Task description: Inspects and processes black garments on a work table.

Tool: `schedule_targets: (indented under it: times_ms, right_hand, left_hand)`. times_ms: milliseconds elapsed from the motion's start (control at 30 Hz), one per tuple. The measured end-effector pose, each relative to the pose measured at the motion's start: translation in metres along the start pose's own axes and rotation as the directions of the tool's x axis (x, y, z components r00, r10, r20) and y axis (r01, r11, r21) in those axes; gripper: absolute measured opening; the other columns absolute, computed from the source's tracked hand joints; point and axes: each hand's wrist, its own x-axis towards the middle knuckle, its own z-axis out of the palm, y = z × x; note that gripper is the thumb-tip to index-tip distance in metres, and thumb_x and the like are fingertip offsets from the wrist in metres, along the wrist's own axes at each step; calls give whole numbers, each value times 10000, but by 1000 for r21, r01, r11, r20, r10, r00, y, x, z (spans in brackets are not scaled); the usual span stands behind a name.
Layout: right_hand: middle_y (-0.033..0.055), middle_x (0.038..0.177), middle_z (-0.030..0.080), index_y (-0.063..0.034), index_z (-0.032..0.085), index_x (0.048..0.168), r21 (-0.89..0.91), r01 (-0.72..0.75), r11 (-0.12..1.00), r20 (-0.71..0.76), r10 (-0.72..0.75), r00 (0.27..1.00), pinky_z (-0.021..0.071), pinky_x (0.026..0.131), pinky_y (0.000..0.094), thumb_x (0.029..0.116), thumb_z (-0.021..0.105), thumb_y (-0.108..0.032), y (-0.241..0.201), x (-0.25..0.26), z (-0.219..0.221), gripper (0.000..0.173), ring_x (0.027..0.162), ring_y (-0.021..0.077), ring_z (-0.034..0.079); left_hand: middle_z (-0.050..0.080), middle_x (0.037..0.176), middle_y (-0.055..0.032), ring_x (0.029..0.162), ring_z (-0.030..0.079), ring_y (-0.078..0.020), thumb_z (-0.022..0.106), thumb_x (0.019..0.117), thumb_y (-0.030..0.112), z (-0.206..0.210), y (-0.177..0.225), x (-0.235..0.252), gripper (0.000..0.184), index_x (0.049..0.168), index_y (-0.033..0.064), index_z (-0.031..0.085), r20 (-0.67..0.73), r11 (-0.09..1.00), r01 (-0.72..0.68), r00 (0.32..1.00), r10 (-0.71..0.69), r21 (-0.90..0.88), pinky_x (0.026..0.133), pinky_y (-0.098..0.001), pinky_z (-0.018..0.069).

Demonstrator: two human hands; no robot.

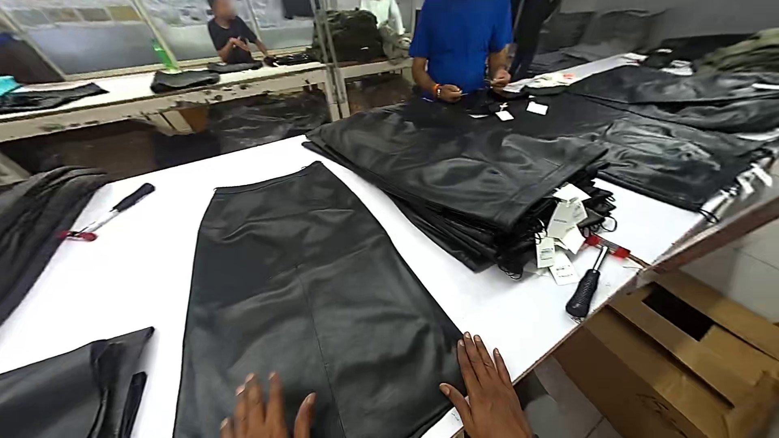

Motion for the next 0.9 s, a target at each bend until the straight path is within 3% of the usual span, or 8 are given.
schedule_targets:
  times_ms: [67,133,267,433,667,900]
  right_hand:
    - [151,1600,423,-14,450,1532,-14,-3,1000,-17,2,1000,260,1197,638,1002,262,-720,3,-3,0,902,1484,341,394]
    - [152,1596,429,-15,448,1533,-17,-9,1000,-18,8,1000,258,1198,640,1001,259,-721,6,-5,0,904,1483,340,396]
    - [142,1588,444,-21,460,1528,-31,-20,999,-14,20,1000,266,1190,650,1007,250,-713,12,-13,-4,892,1475,332,412]
    - [138,1586,449,-20,438,1540,-32,-46,998,5,47,999,276,1200,619,1013,269,-698,18,-22,-7,876,1479,318,409]
    - [165,1570,463,-16,453,1527,-41,-26,999,-24,25,999,283,1207,585,1013,243,-704,24,-24,-2,884,1476,316,412]
    - [148,1574,462,-41,478,1517,-25,-6,1000,0,6,1000,288,1203,589,1013,233,-707,29,-21,-6,871,1474,305,417]
  left_hand:
    - [397,1567,-307,1468,365,-492,480,1034,523,10,44,19,682,1467,-1,531,-28,958,-258,966,256,-123,1181,-692,254]
    - [478,1547,-220,1463,421,-407,471,1045,481,31,91,35,572,1414,68,612,-61,876,-447,894,443,-183,1187,-664,290]
    - [526,1539,-96,1473,432,-307,423,1064,395,74,162,53,475,1408,144,634,-33,739,-622,770,637,-260,1207,-620,291]
    - [364,1656,-28,1557,273,-234,236,1065,591,106,194,57,685,1563,172,449,176,748,-629,728,663,-214,1264,-574,140]
    - [319,1677,1,1561,261,-229,212,963,791,113,194,53,881,1585,202,416,134,760,-641,748,650,-104,1268,-571,142]
    - [382,1646,-24,1541,313,-240,255,980,762,114,193,54,836,1570,200,442,72,743,-649,744,665,-161,1257,-577,182]
